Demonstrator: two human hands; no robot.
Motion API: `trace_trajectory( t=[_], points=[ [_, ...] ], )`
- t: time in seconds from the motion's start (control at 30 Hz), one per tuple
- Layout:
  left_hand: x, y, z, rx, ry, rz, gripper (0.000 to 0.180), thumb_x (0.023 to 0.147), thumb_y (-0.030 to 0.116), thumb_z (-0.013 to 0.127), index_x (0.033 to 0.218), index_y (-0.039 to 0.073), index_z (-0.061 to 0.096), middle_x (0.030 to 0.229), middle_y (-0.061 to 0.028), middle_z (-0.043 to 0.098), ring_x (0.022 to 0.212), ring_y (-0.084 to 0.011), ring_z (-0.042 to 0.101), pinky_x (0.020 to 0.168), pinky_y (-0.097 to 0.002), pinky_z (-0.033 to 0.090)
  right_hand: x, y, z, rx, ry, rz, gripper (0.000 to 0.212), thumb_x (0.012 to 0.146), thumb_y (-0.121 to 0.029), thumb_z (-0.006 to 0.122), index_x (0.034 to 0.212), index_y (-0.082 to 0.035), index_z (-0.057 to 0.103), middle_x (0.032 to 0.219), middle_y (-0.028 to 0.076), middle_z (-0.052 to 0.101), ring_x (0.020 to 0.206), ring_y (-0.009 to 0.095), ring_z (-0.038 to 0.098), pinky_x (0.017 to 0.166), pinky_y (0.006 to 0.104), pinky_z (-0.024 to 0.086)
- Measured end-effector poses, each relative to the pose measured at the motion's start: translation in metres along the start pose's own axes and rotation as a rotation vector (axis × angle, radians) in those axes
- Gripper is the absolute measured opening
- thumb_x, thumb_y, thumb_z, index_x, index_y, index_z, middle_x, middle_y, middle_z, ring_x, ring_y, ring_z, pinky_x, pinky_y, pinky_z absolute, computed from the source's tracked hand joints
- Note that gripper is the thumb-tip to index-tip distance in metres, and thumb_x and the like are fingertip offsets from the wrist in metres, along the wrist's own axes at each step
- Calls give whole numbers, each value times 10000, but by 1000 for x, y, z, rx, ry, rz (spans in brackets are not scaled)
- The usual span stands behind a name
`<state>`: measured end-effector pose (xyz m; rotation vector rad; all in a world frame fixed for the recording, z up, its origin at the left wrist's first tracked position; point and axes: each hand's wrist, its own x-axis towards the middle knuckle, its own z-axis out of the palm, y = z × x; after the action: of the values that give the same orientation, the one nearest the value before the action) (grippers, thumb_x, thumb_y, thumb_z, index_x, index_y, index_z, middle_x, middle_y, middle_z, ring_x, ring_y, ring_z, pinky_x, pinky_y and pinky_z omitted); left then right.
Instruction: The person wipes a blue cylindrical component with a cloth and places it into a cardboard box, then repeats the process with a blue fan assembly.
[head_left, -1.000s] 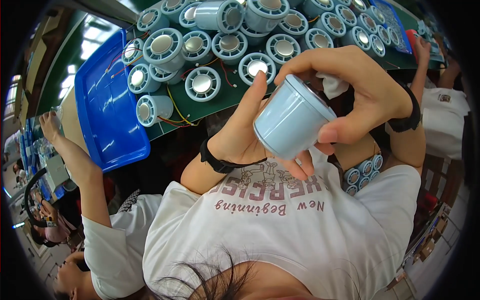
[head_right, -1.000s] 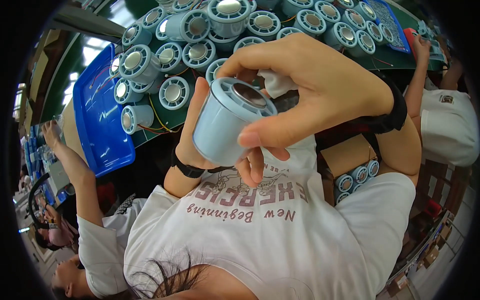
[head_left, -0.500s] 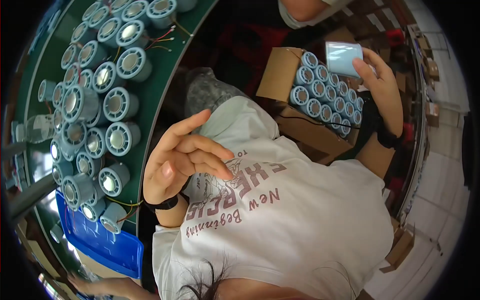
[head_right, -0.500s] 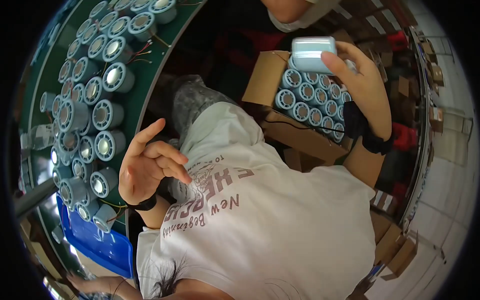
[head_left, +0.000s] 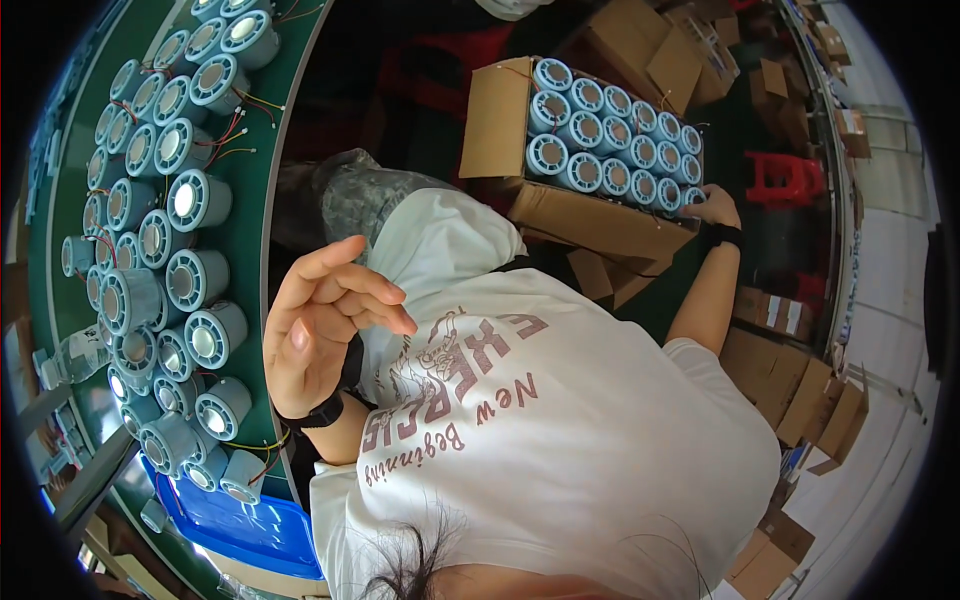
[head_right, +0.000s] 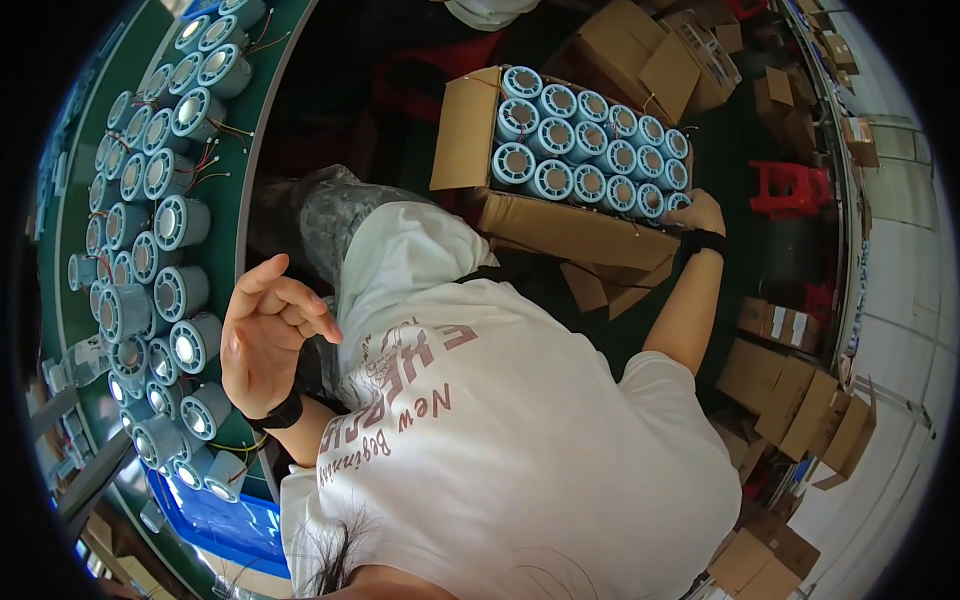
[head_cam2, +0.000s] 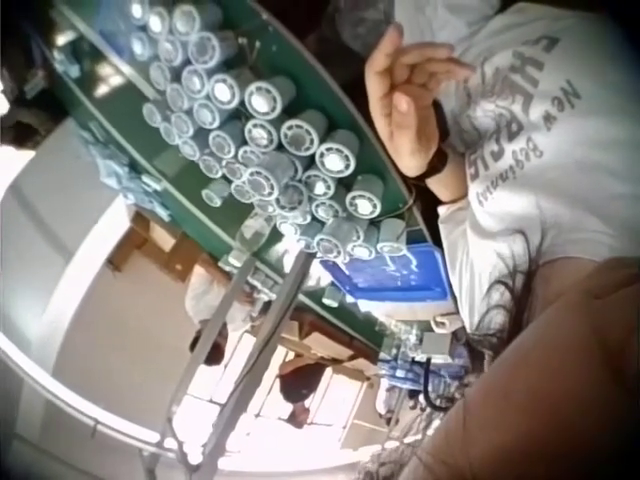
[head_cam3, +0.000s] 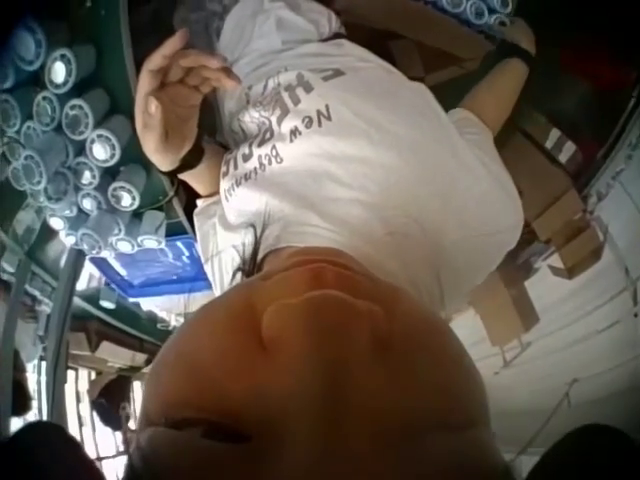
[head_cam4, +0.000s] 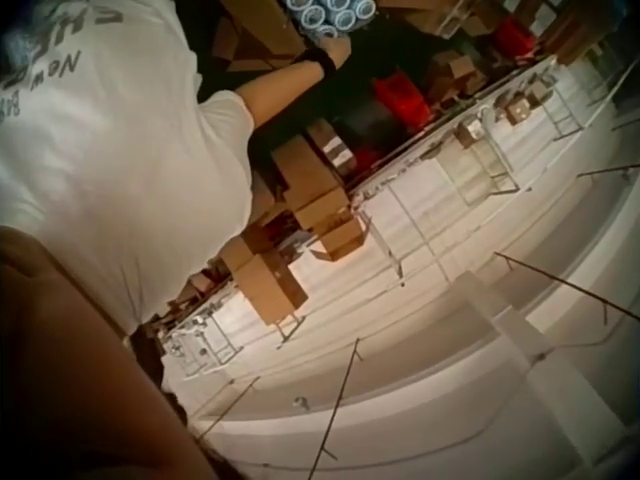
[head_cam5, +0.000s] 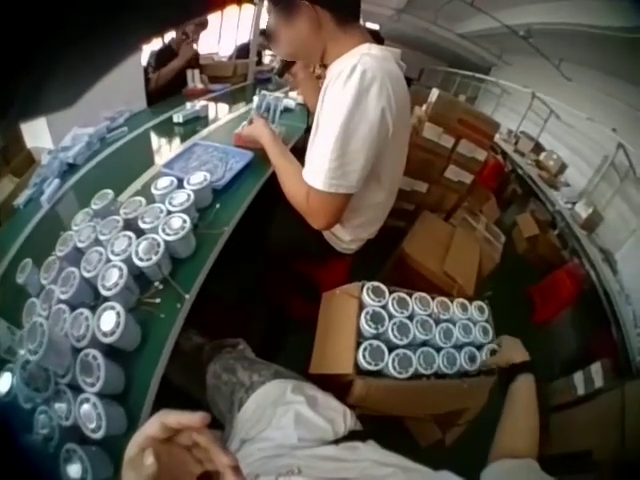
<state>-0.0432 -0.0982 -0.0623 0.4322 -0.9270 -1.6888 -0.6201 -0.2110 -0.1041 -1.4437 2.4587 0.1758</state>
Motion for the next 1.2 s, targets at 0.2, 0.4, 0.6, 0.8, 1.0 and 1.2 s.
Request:
trace_trajectory(
  t=[0.2, 0.4, 0.6, 0.8, 1.0, 1.2],
  points=[
    [-6, 3, 3, -13, 117, 4, 620, 979, 366, 483, 1395, -71, 340, 1133, -256, 589, 955, -333, 657, 865, -409, 522, 61, 25, 22, -79, -164, -133, 615, 553, -42, 789, 1145, -13, 627, 1017, 203, 690, 938, 352, 671, 829, 412, 521],
    [-7, 19, -1, 55, 304, 20, 576, 978, 343, 513, 1373, -57, 390, 1120, -209, 602, 966, -296, 643, 868, -382, 506, -39, -194, -70, 275, 404, -604, 444, 840, -106, 692, 1264, -29, 584, 1035, 192, 658, 975, 308, 635, 858, 378, 489],
    [-29, 26, 8, 80, 306, 90, 517, 996, 280, 505, 1387, -40, 395, 1147, -179, 599, 993, -252, 631, 888, -355, 492, -176, -399, -89, 533, 322, -1651, 240, 833, 0, 666, 1072, -21, 668, 1045, 117, 639, 931, 253, 631, 816, 322, 500],
    [-47, 31, 3, 72, 400, 130, 482, 1002, 229, 498, 1393, -33, 395, 1172, -148, 588, 1012, -218, 617, 906, -341, 476, -259, -546, -94, 752, 167, -2219, 230, 814, 16, 651, 1032, -50, 682, 1000, 116, 664, 858, 198, 619, 662, 264, 479],
    [-58, 35, 15, 140, 395, 164, 472, 996, 187, 515, 1403, -17, 394, 1187, -124, 575, 1052, -203, 593, 942, -334, 446, -306, -764, -68, 204, 20, -2253, 451, 811, -205, 675, 1228, -51, 602, 1125, 139, 660, 994, 308, 631, 827, 361, 503],
    [-77, 31, 20, 199, 481, 186, 459, 1006, 212, 516, 1413, 31, 406, 1176, -88, 565, 1057, -149, 560, 936, -307, 447, -310, -890, 22, -596, 86, -2127, 898, 554, -194, 849, 1380, -142, 500, 1289, 182, 589, 1164, 346, 574, 983, 390, 464]
  ],
)
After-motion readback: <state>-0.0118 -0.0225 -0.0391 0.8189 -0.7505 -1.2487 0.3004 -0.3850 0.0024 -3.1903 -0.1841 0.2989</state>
